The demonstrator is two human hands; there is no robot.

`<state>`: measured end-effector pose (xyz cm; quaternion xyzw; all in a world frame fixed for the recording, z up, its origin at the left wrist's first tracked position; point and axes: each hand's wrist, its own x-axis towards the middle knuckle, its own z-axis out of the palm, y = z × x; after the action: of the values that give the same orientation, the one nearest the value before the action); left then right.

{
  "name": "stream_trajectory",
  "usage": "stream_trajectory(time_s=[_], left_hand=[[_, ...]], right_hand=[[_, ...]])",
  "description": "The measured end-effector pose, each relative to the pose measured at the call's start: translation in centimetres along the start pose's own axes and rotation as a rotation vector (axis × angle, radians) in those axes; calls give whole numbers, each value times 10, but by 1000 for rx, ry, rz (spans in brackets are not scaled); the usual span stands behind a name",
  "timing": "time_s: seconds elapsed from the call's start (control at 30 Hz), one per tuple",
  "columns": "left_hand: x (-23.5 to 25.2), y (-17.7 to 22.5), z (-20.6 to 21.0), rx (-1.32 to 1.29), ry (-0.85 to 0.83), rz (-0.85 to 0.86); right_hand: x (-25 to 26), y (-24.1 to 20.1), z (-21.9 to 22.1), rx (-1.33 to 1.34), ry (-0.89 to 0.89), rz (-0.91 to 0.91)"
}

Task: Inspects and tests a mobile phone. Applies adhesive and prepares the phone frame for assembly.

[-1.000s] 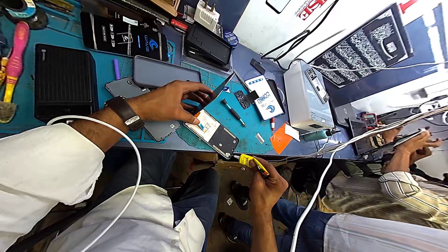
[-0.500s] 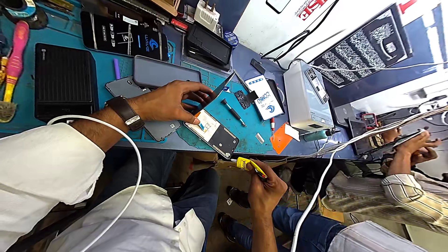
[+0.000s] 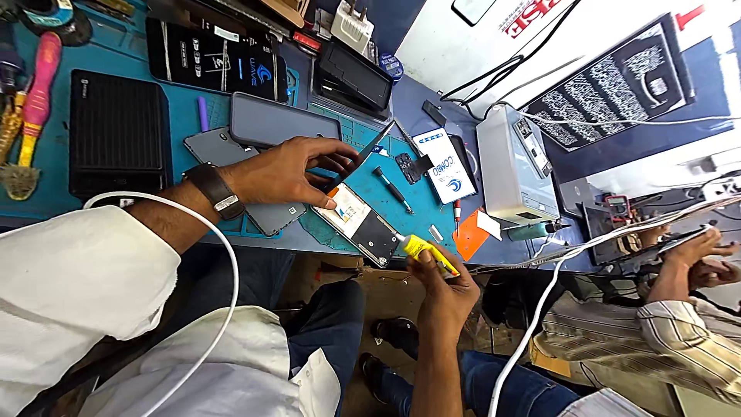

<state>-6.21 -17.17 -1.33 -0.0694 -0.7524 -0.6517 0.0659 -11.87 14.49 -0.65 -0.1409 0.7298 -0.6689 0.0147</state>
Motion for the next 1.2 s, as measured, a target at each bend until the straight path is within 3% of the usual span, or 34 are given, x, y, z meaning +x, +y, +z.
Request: stream_trajectory(time_s=[0.2,0.33,1.2], left_hand=[[-2,-4,-1,-7,3,33],[-2,-2,-2,-2,17,6],[-3,-3,-3,-13,33,42]], right_hand=[[37,15,54,-191,-114,-425],[56,25,84,-367,-172,-592],[61,27,102,-524,-180,-726]])
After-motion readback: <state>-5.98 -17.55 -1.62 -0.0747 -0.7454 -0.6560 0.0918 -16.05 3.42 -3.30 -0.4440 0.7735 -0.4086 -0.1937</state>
